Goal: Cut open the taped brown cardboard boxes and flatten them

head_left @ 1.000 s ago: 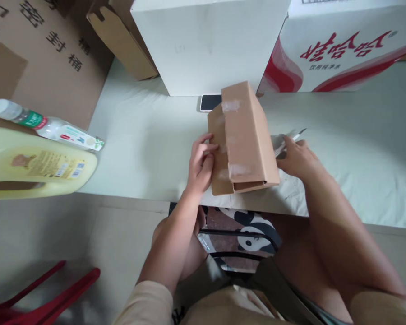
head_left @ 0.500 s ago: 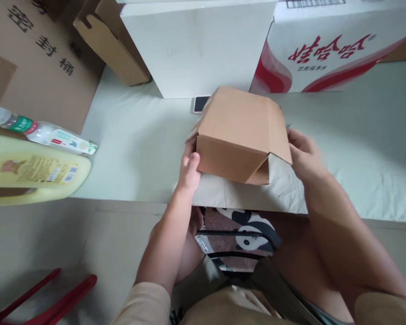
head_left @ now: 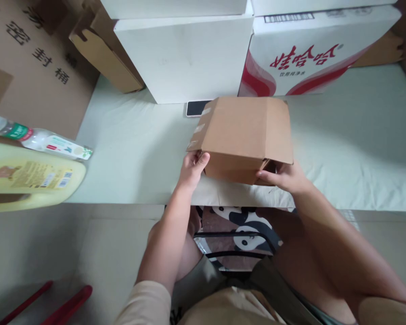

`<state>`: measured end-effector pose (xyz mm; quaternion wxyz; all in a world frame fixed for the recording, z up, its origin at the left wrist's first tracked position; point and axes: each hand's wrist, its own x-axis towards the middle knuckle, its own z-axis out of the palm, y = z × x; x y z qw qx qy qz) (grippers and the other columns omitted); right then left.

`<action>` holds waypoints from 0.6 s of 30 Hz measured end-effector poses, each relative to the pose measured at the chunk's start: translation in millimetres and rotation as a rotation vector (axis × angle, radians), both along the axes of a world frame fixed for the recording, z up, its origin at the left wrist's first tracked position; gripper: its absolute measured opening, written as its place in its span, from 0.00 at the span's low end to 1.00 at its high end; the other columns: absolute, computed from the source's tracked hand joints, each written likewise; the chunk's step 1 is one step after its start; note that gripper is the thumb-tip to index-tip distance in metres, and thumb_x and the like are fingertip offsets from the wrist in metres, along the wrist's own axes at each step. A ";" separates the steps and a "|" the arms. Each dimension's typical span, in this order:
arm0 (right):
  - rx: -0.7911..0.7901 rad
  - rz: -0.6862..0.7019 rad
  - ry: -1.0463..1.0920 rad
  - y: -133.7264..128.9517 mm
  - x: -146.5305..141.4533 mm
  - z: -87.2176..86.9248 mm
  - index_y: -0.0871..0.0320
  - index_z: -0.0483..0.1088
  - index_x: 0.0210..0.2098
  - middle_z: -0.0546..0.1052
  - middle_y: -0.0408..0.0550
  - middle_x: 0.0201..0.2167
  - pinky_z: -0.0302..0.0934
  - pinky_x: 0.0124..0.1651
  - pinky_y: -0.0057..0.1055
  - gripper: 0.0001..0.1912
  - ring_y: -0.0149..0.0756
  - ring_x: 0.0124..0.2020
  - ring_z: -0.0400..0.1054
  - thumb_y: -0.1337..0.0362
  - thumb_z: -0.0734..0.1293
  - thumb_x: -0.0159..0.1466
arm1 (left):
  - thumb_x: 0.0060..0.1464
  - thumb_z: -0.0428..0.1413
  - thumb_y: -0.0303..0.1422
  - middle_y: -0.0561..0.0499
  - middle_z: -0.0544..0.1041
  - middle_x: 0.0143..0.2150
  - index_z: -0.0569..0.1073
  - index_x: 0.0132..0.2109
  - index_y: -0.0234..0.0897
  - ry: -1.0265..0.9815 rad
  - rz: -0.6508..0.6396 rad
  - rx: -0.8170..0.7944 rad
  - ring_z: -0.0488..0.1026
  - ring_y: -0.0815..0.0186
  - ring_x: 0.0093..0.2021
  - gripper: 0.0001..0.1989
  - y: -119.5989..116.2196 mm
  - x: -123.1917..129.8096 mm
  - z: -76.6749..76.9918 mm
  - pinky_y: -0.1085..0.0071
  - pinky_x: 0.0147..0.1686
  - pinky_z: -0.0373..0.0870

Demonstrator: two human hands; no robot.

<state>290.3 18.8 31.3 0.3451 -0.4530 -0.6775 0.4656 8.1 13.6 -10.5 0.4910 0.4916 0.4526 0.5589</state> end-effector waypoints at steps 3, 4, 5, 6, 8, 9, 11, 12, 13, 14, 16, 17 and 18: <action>-0.045 0.026 0.026 0.6 -5.4 3.3 0.53 0.71 0.28 0.78 0.49 0.27 0.74 0.38 0.44 0.25 0.43 0.32 0.74 0.39 0.76 0.54 | 0.46 0.65 0.63 0.45 0.83 0.38 0.78 0.39 0.41 0.001 -0.011 -0.065 0.83 0.51 0.48 0.30 0.5 -5.4 3.3 0.51 0.54 0.79; -0.064 0.002 0.048 0.8 -7.8 4.5 0.53 0.71 0.29 0.78 0.48 0.27 0.74 0.35 0.43 0.25 0.42 0.30 0.74 0.40 0.77 0.53 | 0.44 0.67 0.63 0.44 0.84 0.39 0.79 0.39 0.40 0.009 0.006 -0.091 0.83 0.51 0.49 0.31 0.2 -7.6 4.4 0.51 0.54 0.80; -0.083 -0.036 0.072 0.9 -10.3 5.2 0.53 0.71 0.32 0.78 0.48 0.28 0.74 0.33 0.42 0.25 0.42 0.30 0.74 0.40 0.78 0.52 | 0.42 0.68 0.62 0.43 0.84 0.41 0.79 0.40 0.40 0.021 0.031 -0.115 0.82 0.50 0.50 0.31 -0.3 -10.0 5.4 0.52 0.54 0.79; -0.104 -0.078 0.094 0.9 -12.8 5.0 0.53 0.71 0.35 0.79 0.49 0.30 0.74 0.33 0.42 0.27 0.42 0.31 0.74 0.42 0.79 0.50 | 0.41 0.69 0.61 0.41 0.85 0.44 0.79 0.41 0.39 0.041 0.066 -0.131 0.82 0.50 0.52 0.32 -1.1 -12.4 6.3 0.53 0.55 0.79; -0.145 -0.153 0.124 0.2 -16.9 2.1 0.54 0.70 0.44 0.80 0.51 0.35 0.75 0.33 0.42 0.33 0.44 0.34 0.76 0.44 0.81 0.48 | 0.39 0.72 0.58 0.39 0.84 0.49 0.79 0.44 0.38 0.111 0.158 -0.130 0.80 0.49 0.57 0.33 -2.9 -17.0 7.7 0.53 0.59 0.76; -0.166 -0.170 0.125 -0.4 -18.3 -0.2 0.54 0.68 0.46 0.80 0.51 0.37 0.75 0.33 0.42 0.36 0.45 0.35 0.76 0.45 0.82 0.47 | 0.37 0.73 0.57 0.38 0.84 0.51 0.79 0.44 0.38 0.146 0.204 -0.118 0.79 0.49 0.58 0.34 -3.8 -19.0 8.3 0.53 0.61 0.74; -0.197 -0.164 0.110 -2.1 -19.9 -5.1 0.54 0.67 0.48 0.79 0.50 0.35 0.74 0.31 0.41 0.37 0.44 0.33 0.75 0.45 0.82 0.46 | 0.34 0.74 0.57 0.38 0.84 0.51 0.78 0.43 0.37 0.171 0.268 -0.099 0.79 0.49 0.57 0.35 -5.5 -22.1 9.5 0.54 0.59 0.74; -0.196 -0.161 0.112 -2.9 -20.1 -7.0 0.53 0.67 0.47 0.79 0.49 0.34 0.74 0.31 0.40 0.37 0.44 0.33 0.75 0.43 0.81 0.47 | 0.32 0.74 0.57 0.39 0.84 0.49 0.78 0.43 0.37 0.163 0.282 -0.100 0.80 0.50 0.55 0.36 -6.5 -23.1 10.1 0.56 0.57 0.75; -0.180 -0.165 0.120 -3.6 -20.3 -8.2 0.52 0.67 0.47 0.79 0.48 0.34 0.74 0.32 0.40 0.36 0.44 0.34 0.75 0.41 0.80 0.49 | 0.32 0.74 0.57 0.40 0.84 0.48 0.78 0.43 0.38 0.155 0.289 -0.104 0.81 0.52 0.52 0.36 -7.8 -23.7 11.0 0.58 0.53 0.76; -0.152 -0.183 0.131 -3.9 -20.5 -8.7 0.52 0.68 0.47 0.79 0.48 0.35 0.73 0.34 0.40 0.34 0.44 0.36 0.76 0.38 0.76 0.52 | 0.33 0.74 0.58 0.42 0.84 0.45 0.78 0.43 0.38 0.157 0.305 -0.105 0.81 0.54 0.48 0.35 -9.2 -24.0 11.9 0.61 0.48 0.77; -0.103 -0.269 0.149 -3.5 -21.5 -7.6 0.50 0.69 0.45 0.78 0.48 0.37 0.72 0.38 0.40 0.29 0.44 0.39 0.76 0.34 0.68 0.59 | 0.40 0.71 0.58 0.47 0.82 0.37 0.77 0.38 0.38 0.183 0.356 -0.105 0.79 0.59 0.40 0.30 -12.2 -24.2 13.6 0.65 0.40 0.74; -0.093 -0.329 0.155 -2.7 -22.5 -6.1 0.50 0.69 0.43 0.77 0.48 0.36 0.71 0.38 0.39 0.28 0.43 0.38 0.75 0.33 0.64 0.61 | 0.45 0.68 0.59 0.49 0.80 0.32 0.76 0.34 0.38 0.172 0.388 -0.106 0.78 0.61 0.36 0.28 -13.4 -24.4 14.2 0.67 0.35 0.73; -0.094 -0.388 0.160 -1.6 -23.7 -4.2 0.50 0.68 0.39 0.75 0.47 0.33 0.69 0.38 0.38 0.26 0.42 0.37 0.74 0.34 0.62 0.62 | 0.50 0.63 0.60 0.50 0.77 0.29 0.75 0.32 0.39 0.132 0.412 -0.111 0.76 0.63 0.32 0.27 -14.0 -24.9 14.2 0.68 0.32 0.70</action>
